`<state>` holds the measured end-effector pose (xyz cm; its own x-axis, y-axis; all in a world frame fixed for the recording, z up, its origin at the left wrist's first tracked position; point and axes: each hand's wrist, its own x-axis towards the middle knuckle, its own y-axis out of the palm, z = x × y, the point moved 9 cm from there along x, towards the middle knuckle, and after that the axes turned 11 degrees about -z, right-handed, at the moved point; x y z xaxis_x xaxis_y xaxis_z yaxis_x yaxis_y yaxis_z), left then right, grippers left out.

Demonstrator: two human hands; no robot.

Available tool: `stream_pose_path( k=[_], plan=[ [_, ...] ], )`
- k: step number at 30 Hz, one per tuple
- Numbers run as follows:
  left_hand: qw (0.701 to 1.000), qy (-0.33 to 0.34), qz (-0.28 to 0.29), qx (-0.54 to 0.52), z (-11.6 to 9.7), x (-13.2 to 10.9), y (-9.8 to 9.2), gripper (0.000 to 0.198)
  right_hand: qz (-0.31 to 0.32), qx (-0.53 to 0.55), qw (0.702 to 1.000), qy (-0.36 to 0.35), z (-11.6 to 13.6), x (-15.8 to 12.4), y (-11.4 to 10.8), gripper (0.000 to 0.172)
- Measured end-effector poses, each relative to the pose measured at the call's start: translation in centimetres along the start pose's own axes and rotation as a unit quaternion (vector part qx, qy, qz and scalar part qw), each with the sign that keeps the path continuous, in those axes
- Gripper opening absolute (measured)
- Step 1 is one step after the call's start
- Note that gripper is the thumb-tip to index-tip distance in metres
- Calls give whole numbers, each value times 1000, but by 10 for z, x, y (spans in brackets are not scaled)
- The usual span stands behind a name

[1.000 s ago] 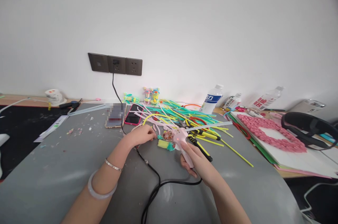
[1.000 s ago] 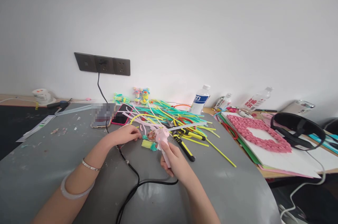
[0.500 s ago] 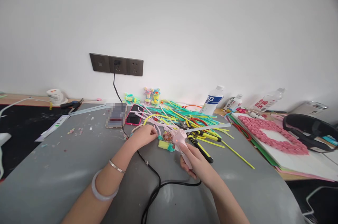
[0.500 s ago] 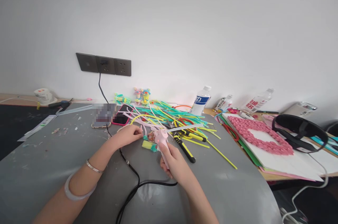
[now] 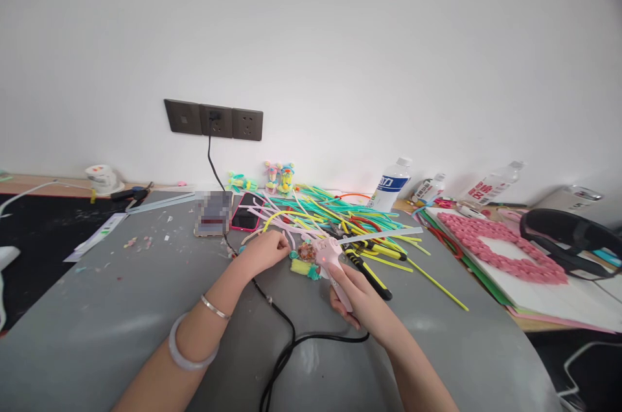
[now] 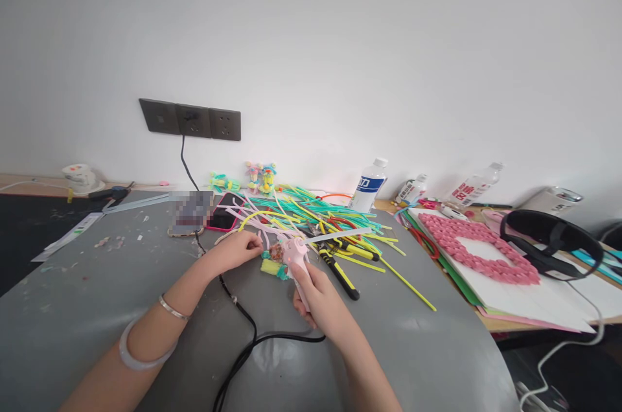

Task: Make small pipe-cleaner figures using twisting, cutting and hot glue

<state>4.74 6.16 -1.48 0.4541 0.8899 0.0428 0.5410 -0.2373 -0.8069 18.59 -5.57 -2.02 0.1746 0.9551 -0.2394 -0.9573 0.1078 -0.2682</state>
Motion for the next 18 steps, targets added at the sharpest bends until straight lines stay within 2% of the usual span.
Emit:
stream_pose_path(
  k=[7,13,18],
  plan=[
    [1000,2,3,0,-3,-2,-2,17,-15,10,1000,-13,3,1,-3,56],
    [1000,-9,-6,-11,0,0,-1,15,-33,27,997,-69,15,-4,-5,55],
    [999,-18,-12,-37,3,2,-2,15,-60,94,987,-113,24,-10,-8,52]
  ],
)
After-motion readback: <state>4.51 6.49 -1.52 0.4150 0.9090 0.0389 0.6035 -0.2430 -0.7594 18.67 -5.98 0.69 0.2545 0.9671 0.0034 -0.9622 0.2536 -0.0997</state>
